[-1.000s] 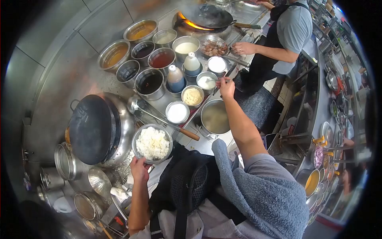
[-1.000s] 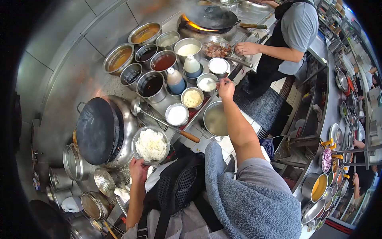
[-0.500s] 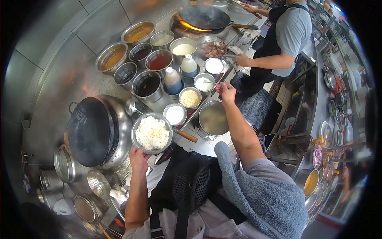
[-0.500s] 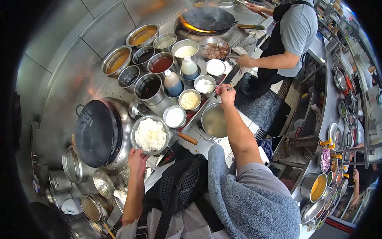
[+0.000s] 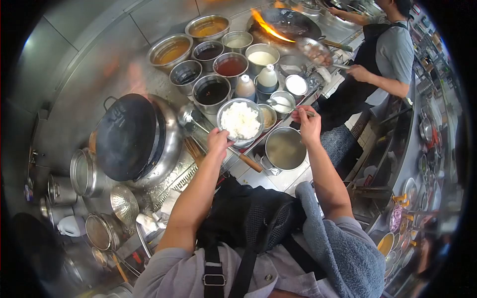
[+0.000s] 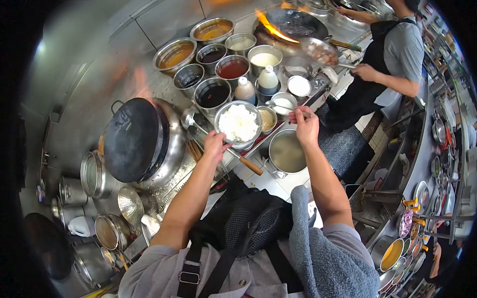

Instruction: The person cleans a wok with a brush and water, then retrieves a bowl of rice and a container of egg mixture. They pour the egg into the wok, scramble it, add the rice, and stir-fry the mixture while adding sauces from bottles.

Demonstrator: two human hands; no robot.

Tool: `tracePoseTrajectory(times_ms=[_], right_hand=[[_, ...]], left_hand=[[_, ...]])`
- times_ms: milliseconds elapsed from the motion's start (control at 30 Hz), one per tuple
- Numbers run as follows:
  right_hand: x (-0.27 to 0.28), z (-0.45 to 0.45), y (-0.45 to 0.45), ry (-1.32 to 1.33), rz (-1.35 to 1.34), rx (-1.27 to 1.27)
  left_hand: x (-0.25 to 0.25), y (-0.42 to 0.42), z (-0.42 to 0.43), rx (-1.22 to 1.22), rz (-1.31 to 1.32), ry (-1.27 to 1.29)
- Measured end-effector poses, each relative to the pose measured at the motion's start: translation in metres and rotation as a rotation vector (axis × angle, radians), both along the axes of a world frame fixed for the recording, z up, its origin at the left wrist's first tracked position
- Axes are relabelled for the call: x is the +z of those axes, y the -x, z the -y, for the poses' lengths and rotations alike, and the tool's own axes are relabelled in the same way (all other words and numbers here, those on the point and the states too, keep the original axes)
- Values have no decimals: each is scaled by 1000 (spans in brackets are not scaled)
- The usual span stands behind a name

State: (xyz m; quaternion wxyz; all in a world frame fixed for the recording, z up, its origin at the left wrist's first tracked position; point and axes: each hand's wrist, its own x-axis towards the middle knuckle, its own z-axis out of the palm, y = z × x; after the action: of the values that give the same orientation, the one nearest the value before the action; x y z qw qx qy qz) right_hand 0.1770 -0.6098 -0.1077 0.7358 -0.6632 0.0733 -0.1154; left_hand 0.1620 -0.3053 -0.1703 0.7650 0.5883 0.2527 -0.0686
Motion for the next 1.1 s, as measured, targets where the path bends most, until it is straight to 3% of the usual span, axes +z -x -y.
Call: tracePoseTrajectory(times_ms=[33,100,167,200,233,267,300,333,367,433,567,633,700,800,900,933,967,1000,1033,1067,1100], right_hand=[[1,2,-3,280,66,-73],[9,-2,-2,432,27,-91],[-9,-11,0,834,18,-65],[-18,-17,-2,1054,-35,10],[-35,-20,-4,1089,-104,144],[-86,-14,-12,958,67,216],[-92,-18,-5,781,-161,278],[-127,-14,-4,766,-132,259],[-92,-18,15,753,-317,367],[-100,-9,45,571,-371,353],[-113,29,158,477,-471,247],[-112,46,240,473,-623,102],[-141,55,334,705,-639,-160],[-123,24,486,341,-898,-464],[-159,-45,639,565,-943,-661],[-172,-74,690,747,-912,-726],[-140,-104,721,422,-1148,-648],[-168,-127,772,496,-1191,-565],[-168,-151,808,240,-1378,-548],[-156,-177,838,-37,-1453,-622],[-157,-225,858,-141,-1469,-767]], left_hand=[[3,0,2,-11,-17,32],[6,-1,0,-21,-25,65],[3,16,-15,-3,-32,142],[13,28,-20,-19,-8,132],[18,38,-28,-29,-2,116],[25,47,-35,-23,-6,113],[28,56,-44,-14,11,142],[29,64,-58,-52,-17,122],[36,73,-68,-103,23,156],[47,90,-89,-105,-5,126],[56,108,-124,-293,36,61],[63,111,-124,-383,54,34],[64,117,-113,-551,95,-8],[36,126,-83,-774,67,-6],[10,139,-42,-1102,12,50],[6,162,-22,-1151,-6,88],[6,183,1,-1183,-17,124],[3,206,20,-1241,-39,105],[-11,224,41,-1267,-66,130],[-12,249,61,-1300,-111,186],[6,254,64,-1341,-123,195]])
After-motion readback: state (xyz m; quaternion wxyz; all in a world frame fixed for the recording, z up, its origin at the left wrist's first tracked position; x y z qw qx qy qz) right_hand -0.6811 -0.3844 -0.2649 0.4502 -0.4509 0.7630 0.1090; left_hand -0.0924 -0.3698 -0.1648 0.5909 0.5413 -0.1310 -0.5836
